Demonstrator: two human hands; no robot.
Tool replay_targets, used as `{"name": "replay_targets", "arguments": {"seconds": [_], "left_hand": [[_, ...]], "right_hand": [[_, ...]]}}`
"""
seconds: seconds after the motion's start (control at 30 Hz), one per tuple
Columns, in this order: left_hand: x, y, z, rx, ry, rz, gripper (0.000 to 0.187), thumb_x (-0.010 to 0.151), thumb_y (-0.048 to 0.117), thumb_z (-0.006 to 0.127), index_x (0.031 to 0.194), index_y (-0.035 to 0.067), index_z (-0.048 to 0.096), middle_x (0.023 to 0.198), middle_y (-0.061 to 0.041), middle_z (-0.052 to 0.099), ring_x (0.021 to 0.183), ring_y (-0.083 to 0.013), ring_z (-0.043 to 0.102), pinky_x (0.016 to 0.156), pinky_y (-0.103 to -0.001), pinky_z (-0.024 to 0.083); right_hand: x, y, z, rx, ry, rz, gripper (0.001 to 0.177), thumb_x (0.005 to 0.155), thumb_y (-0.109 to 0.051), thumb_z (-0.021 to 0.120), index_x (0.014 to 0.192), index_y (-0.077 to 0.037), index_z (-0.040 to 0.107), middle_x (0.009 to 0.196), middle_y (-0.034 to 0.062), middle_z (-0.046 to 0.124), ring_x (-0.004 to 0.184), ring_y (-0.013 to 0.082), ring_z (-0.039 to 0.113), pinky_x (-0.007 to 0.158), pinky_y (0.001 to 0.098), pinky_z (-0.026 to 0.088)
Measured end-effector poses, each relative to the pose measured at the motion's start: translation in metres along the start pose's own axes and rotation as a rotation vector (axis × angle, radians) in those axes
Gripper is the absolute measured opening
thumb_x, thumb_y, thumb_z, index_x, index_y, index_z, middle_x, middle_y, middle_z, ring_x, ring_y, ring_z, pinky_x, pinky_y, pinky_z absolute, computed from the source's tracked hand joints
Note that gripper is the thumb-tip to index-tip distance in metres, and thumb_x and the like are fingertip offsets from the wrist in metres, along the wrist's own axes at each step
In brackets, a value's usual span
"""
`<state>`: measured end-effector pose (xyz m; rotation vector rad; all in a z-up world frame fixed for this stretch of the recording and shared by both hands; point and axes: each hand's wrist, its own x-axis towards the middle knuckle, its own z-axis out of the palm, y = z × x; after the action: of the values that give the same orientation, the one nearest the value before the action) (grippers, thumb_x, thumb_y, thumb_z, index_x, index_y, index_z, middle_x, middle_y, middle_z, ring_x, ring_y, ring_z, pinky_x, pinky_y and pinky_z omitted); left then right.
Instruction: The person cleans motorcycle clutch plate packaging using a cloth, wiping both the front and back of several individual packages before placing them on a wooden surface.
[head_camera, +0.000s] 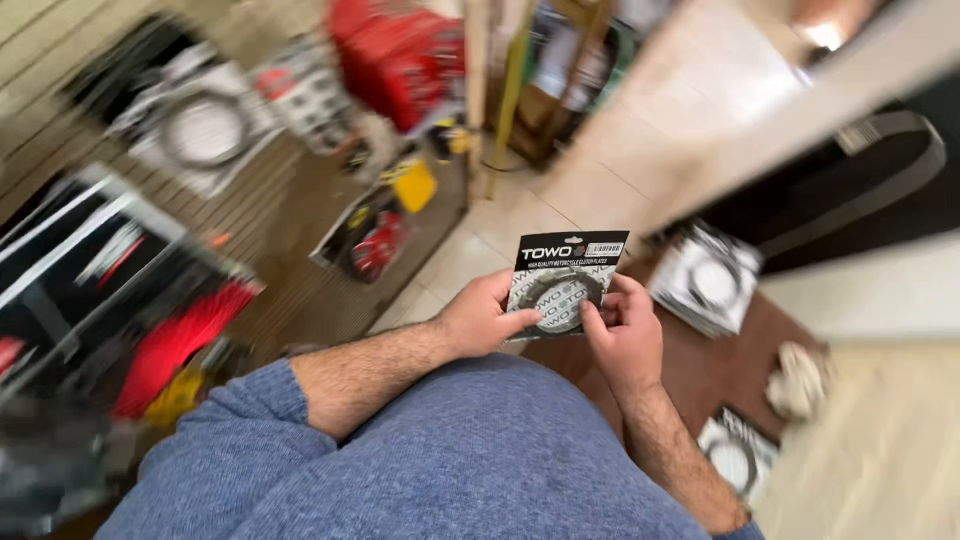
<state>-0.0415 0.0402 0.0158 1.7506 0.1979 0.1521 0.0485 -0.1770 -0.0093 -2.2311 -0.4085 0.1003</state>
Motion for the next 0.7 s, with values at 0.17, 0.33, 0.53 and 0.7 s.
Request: {"name": "replay_targets", "arguments": {"seconds": [0.17, 0.33, 0.53, 0.7], "left_hand": [[-0.05, -0.012, -0.073, 0.119, 0.242, -0.061, 0.035, 0.078, 0.03, 0.083, 0.092, 0.004, 0.063, 0.081, -0.018, 0.071, 0.078, -0.033, 0.069, 0.069, -0.043, 0.054], [-0.09, -0.012, -0.118, 0.096, 0.441, -0.054, 0.031, 0.082, 0.024, 0.081, 0.096, 0.003, 0.064, 0.086, -0.02, 0.071, 0.085, -0.0357, 0.071, 0.072, -0.046, 0.055], [-0.111, -0.038, -0.153, 0.034, 0.656, -0.03, 0.03, 0.086, 0.022, 0.078, 0.109, 0.004, 0.07, 0.099, -0.018, 0.077, 0.1, -0.0311, 0.074, 0.082, -0.045, 0.058], [-0.107, -0.03, -0.185, -0.025, 0.745, 0.095, 0.032, 0.088, 0.011, 0.077, 0.118, 0.002, 0.071, 0.107, -0.016, 0.077, 0.104, -0.026, 0.072, 0.089, -0.045, 0.058]], "right_hand": [[0.029, -0.058, 0.07, -0.234, -0.081, -0.416, 0.029, 0.087, -0.036, 0.077, 0.099, -0.011, 0.066, 0.078, 0.0054, 0.068, 0.072, 0.0248, 0.072, 0.061, 0.038, 0.057], [0.06, -0.088, 0.134, -0.395, -0.1, -0.817, 0.028, 0.084, -0.044, 0.074, 0.078, -0.019, 0.062, 0.074, -0.0014, 0.057, 0.069, 0.0219, 0.069, 0.057, 0.0355, 0.056], [0.075, -0.143, 0.179, -0.359, -0.045, -1.05, 0.029, 0.082, -0.041, 0.073, 0.072, -0.021, 0.056, 0.072, -0.0014, 0.053, 0.065, 0.0238, 0.066, 0.055, 0.0355, 0.055], [0.101, -0.185, 0.197, -0.372, 0.063, -1.233, 0.032, 0.084, -0.044, 0.073, 0.069, -0.023, 0.054, 0.072, -0.0041, 0.052, 0.061, 0.018, 0.063, 0.052, 0.0279, 0.051]]}}
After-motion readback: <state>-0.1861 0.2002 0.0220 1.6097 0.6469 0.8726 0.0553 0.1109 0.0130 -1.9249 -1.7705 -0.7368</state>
